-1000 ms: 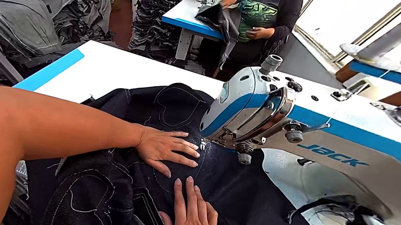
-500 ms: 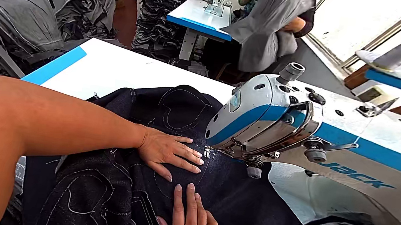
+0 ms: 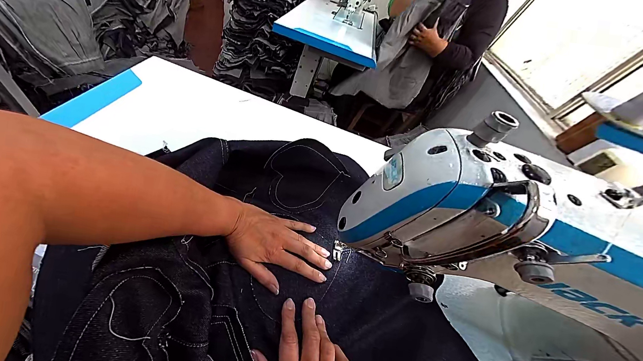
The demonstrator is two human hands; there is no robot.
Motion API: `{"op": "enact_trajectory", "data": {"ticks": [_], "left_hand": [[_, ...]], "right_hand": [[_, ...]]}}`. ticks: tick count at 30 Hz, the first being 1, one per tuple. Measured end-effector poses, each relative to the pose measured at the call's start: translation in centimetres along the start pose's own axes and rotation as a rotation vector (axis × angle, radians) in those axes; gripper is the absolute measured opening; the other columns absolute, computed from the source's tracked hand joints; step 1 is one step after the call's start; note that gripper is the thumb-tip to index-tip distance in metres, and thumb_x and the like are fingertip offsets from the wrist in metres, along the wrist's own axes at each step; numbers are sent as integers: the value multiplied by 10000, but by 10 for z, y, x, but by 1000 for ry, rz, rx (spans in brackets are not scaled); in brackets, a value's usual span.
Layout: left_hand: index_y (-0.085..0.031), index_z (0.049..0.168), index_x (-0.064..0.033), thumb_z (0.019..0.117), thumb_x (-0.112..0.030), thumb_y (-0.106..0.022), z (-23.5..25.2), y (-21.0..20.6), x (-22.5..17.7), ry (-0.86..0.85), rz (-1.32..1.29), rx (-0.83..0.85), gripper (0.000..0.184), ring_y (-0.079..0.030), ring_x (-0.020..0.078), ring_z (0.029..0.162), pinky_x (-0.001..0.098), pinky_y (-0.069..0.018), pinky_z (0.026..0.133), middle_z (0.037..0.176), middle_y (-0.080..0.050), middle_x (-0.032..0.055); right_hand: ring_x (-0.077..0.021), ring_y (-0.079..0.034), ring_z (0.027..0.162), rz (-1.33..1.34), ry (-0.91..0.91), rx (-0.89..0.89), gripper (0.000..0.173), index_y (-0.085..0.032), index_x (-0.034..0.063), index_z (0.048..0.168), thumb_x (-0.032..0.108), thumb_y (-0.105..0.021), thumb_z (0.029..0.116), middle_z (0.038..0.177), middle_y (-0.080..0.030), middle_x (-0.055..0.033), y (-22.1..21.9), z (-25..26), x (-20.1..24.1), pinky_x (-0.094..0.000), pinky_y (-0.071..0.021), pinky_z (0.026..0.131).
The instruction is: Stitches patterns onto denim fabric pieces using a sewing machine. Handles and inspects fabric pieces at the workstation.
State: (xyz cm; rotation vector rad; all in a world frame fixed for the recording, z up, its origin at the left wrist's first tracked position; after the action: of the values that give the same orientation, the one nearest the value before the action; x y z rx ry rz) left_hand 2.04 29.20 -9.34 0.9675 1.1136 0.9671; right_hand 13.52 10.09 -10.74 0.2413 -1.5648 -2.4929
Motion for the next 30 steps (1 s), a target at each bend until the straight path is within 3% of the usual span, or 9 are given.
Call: {"op": "enact_trajectory", "data": {"ticks": [14,30], "left_hand": [[-506,1506,-62,992,-501,-534,1,0,-2,-22,-13,-41,676,-372,285,1510,509,-163,1269,1561,-485,148],[-474,1528,-72,1007,-502,-506,3,3,-9,24,42,5,676,-340,291,1526,537,-180,1263,1584,-455,144]], "right_hand": [[-317,-632,1192,-25,34,39,754,-628,53,1394,631,-329,1014,1416,-613,-211,2,-3,-1,-443,-410,948],[-290,-627,1234,-10,15,24,750,-636,84,1395,648,-323,1013,1433,-615,-161,3,-4,-6,-439,-421,970]]}}
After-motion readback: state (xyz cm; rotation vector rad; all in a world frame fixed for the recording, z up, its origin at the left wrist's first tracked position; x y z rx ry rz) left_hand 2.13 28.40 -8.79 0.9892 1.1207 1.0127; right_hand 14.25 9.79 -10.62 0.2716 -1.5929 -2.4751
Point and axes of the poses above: each hand's wrist, its own z-axis towards the middle knuckle, its own y-axis out of the back of the hand, x = y × z, the point moved 4 cm from there along z, towards the middle knuckle
